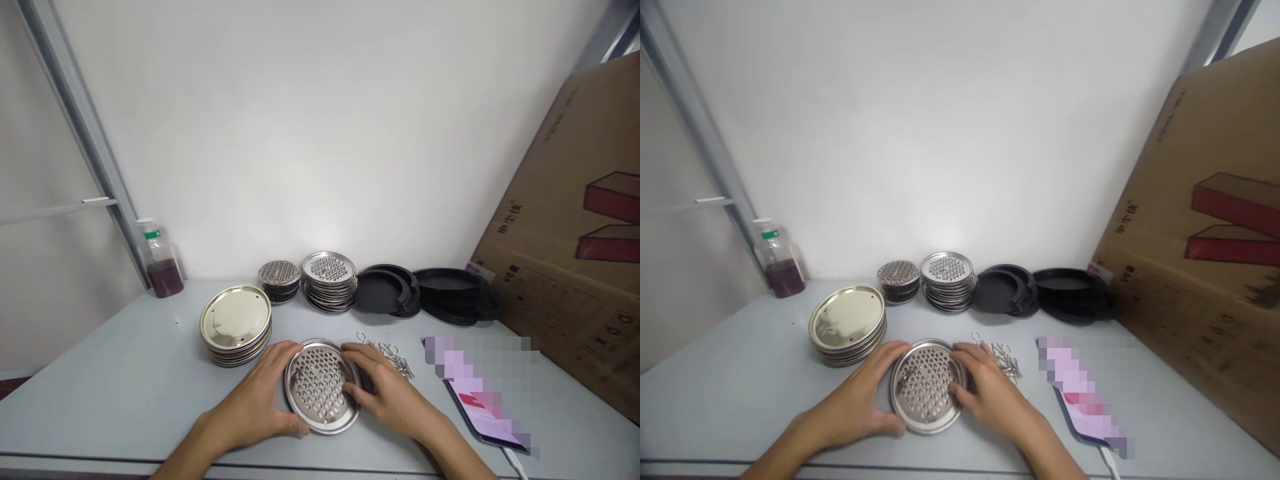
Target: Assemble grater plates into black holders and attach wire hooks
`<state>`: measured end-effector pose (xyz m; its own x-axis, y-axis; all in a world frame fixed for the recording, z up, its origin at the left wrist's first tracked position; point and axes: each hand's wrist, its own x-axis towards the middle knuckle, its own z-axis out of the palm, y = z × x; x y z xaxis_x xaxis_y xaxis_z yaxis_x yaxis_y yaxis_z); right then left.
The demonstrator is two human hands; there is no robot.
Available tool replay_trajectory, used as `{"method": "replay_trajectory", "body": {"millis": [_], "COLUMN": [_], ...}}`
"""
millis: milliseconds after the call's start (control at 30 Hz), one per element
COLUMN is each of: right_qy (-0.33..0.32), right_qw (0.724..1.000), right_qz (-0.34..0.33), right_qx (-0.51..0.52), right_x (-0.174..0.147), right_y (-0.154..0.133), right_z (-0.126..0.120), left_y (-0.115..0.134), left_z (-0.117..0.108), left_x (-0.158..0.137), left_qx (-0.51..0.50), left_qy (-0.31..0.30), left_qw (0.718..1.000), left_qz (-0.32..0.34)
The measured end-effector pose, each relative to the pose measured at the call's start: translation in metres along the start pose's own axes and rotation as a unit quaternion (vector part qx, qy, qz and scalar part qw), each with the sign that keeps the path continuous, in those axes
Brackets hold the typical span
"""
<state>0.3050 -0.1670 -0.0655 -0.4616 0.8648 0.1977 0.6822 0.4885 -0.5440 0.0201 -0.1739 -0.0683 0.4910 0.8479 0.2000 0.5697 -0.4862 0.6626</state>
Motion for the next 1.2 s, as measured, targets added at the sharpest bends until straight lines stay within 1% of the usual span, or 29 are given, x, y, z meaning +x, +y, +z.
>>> {"method": "replay_trajectory", "body": {"millis": [133, 333, 433, 567, 667, 900, 1000, 1133, 1200], "right_qy": [-0.005, -0.017, -0.018, -0.015, -0.026, -0.042, -0.022, 0.054, 0.076], "right_qw": [1.000, 1.000, 1.000, 1.000, 1.000, 0.999, 1.000, 0.997, 0.995], "right_qz": [0.006, 0.024, 0.022, 0.007, -0.002, 0.005, 0.010, 0.019, 0.018], "right_qx": [-0.003, -0.007, -0.008, -0.003, 0.004, -0.004, -0.017, -0.051, -0.056], "right_x": [0.000, -0.001, -0.001, 0.000, 0.000, 0.000, 0.001, 0.003, 0.003], "right_y": [0.002, 0.006, 0.007, 0.004, 0.002, 0.002, 0.006, 0.010, 0.012], "right_z": [0.001, 0.004, 0.005, 0.005, 0.004, 0.005, 0.006, 0.006, 0.005], "left_y": [-0.001, -0.004, -0.003, -0.003, -0.006, -0.010, -0.010, -0.013, -0.014], "left_z": [0.000, 0.004, 0.005, 0.004, 0.005, 0.008, 0.009, 0.010, 0.011], "left_x": [-0.001, -0.002, -0.001, -0.002, -0.002, -0.003, -0.002, -0.001, 0.000], "left_qx": [0.020, 0.045, 0.045, 0.047, 0.058, 0.066, 0.061, 0.050, 0.053], "left_qy": [-0.013, -0.022, -0.026, -0.053, -0.069, -0.068, -0.054, -0.036, -0.036], "left_qw": [0.999, 0.999, 0.999, 0.997, 0.996, 0.995, 0.997, 0.998, 0.998], "left_qz": [-0.022, 0.002, -0.001, -0.007, -0.006, -0.001, 0.008, -0.004, -0.012]}}
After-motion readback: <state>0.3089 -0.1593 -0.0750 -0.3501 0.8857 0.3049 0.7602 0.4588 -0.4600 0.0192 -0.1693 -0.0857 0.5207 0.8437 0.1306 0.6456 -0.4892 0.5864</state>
